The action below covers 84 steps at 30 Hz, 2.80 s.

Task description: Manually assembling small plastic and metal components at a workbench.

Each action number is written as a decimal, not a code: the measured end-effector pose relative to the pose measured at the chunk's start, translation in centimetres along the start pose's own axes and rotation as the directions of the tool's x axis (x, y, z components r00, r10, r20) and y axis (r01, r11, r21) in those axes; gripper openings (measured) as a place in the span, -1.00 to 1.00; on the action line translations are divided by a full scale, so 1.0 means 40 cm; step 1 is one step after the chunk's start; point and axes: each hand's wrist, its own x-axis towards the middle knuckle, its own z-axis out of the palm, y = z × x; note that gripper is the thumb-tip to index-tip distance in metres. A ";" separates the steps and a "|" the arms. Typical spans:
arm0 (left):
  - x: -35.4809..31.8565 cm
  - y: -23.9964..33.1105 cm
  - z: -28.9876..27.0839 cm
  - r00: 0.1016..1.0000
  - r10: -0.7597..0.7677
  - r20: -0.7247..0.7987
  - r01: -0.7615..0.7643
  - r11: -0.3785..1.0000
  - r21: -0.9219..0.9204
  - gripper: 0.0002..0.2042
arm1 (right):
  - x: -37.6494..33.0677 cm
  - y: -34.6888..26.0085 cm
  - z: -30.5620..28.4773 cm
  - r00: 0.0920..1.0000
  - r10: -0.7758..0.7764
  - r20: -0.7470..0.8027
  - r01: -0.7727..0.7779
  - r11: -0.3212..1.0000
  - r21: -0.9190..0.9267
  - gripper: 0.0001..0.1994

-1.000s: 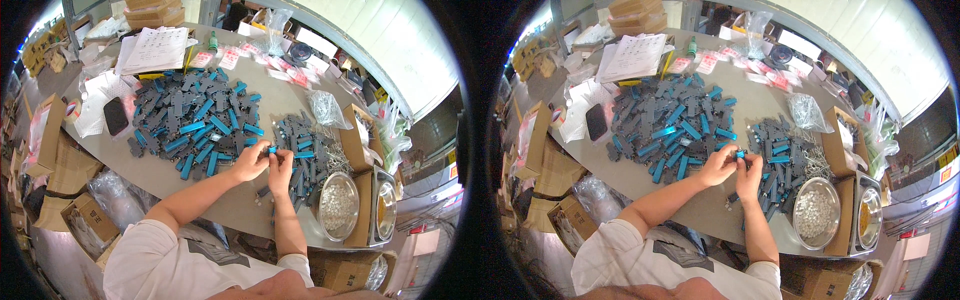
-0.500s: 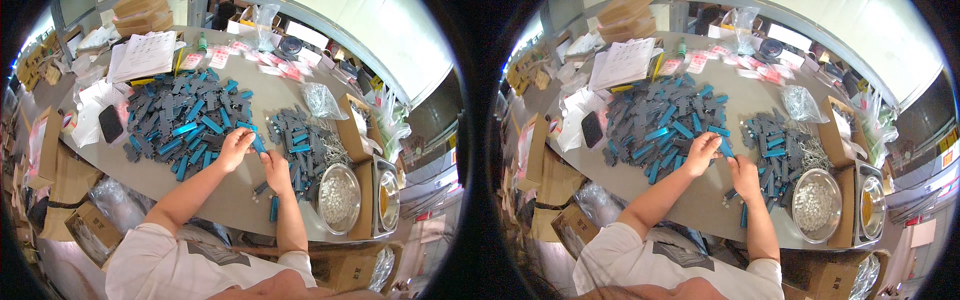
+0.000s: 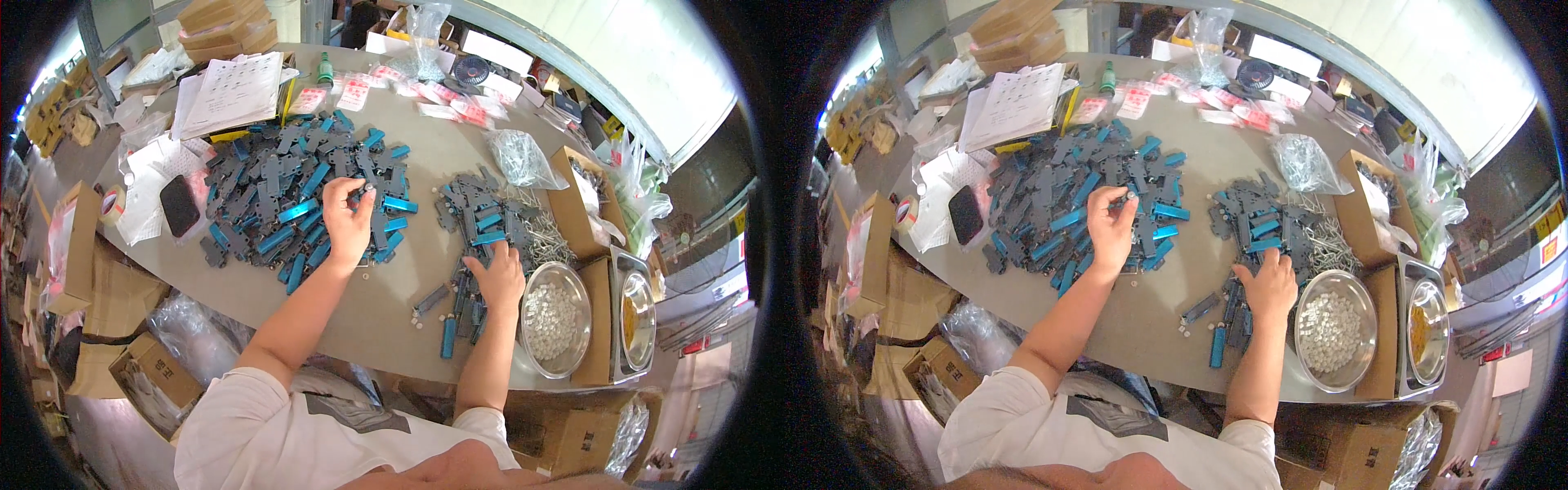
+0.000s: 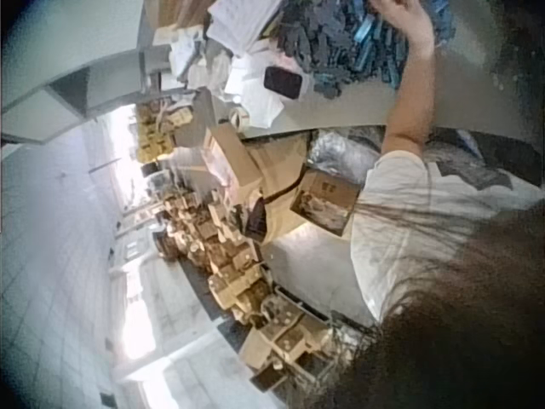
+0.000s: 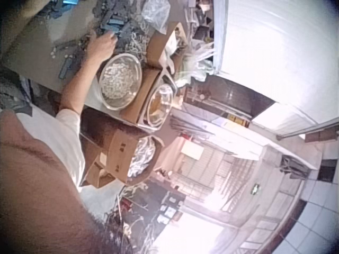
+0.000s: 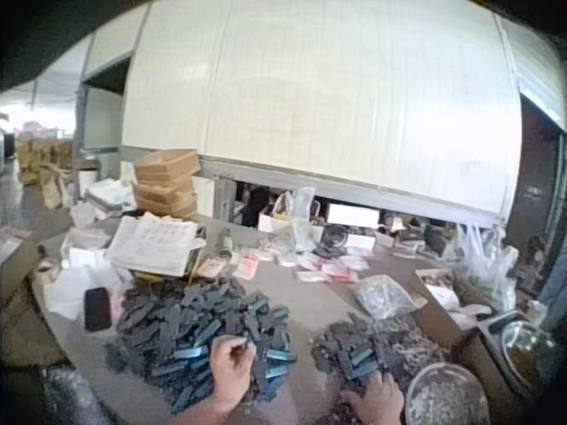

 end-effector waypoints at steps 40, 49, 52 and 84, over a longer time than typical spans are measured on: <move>-0.078 -0.042 0.210 0.094 0.297 0.950 -0.927 0.375 -0.025 -0.83 | 0.054 0.010 0.134 0.925 0.124 0.359 -0.309 -0.304 0.901 -0.86; -0.073 0.020 0.230 0.155 -0.082 0.985 -0.734 0.657 0.170 -0.75 | 0.040 0.016 0.138 0.910 0.049 0.412 -0.365 -0.375 0.852 -0.85; -0.114 -0.040 0.196 0.575 -0.081 0.814 -0.196 0.953 0.232 -0.73 | 0.037 -0.028 0.127 0.894 0.002 0.448 -0.426 -0.305 0.852 -0.85; -0.148 0.056 0.110 0.626 -0.356 0.694 0.779 0.320 -0.539 -0.80 | 0.008 -0.100 0.055 0.937 -0.326 0.124 0.121 0.637 0.761 -0.67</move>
